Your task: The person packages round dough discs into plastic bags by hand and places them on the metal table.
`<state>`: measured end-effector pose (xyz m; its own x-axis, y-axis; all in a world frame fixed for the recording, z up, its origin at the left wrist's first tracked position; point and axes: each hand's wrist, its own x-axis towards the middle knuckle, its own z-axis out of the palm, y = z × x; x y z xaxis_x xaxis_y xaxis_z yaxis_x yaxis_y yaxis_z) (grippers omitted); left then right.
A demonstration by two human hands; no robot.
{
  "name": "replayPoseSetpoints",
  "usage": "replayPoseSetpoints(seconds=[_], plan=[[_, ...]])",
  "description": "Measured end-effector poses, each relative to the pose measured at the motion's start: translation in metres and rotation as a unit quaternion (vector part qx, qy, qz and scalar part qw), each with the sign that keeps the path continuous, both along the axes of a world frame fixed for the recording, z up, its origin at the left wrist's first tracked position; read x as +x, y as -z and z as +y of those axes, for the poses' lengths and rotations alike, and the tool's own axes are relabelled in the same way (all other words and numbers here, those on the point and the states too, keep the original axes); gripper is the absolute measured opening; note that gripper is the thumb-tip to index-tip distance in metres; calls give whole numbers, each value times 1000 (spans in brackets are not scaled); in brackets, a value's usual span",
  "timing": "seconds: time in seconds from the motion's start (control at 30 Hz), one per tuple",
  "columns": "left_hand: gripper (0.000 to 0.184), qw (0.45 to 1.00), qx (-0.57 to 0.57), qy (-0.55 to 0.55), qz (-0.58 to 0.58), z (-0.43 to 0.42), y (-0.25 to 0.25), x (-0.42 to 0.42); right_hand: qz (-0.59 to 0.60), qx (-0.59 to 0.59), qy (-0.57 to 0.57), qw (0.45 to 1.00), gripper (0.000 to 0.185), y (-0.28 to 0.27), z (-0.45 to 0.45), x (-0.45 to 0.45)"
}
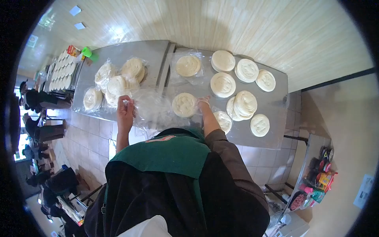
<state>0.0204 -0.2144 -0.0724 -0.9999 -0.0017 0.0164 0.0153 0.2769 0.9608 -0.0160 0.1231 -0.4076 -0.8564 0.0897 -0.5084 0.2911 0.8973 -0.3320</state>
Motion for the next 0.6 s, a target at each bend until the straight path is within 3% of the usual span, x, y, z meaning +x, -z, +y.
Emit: replayPoseSetpoints(seconds=[0.07, 0.13, 0.2, 0.3, 0.37, 0.4, 0.47, 0.5, 0.53, 0.6], plan=[[20, 998, -12, 59, -14, -13, 4, 1, -76, 33, -28, 996, 40, 8, 0, -10], [20, 987, -130, 89, 42, -17, 11, 1, -90, 71, 18, 993, 38, -40, -11, -3], [23, 964, -236, 91, 80, -15, 11, -2, -26, 34, 107, 993, 36, -93, -16, 4], [26, 965, -247, 66, 50, -15, 39, -12, 161, -136, 219, 953, 31, -172, -17, 22], [25, 975, -194, 90, -61, -7, 56, -23, 203, -206, 196, 937, 26, -254, -28, 44], [25, 974, -166, 104, -116, -2, 63, -29, 287, -218, 147, 921, 22, -280, -31, 54], [30, 981, -27, 130, -143, 16, 78, -40, 447, -235, 43, 862, 14, -315, -34, 70], [33, 976, 42, 143, -157, 27, 80, -44, 473, -231, -11, 850, 10, -322, -33, 77], [50, 962, 87, 193, -174, 38, 61, -47, 497, -226, -64, 835, 8, -328, -30, 84], [66, 901, 299, 203, -238, 60, 28, -46, 530, -238, -132, 803, 5, -333, -32, 96]])
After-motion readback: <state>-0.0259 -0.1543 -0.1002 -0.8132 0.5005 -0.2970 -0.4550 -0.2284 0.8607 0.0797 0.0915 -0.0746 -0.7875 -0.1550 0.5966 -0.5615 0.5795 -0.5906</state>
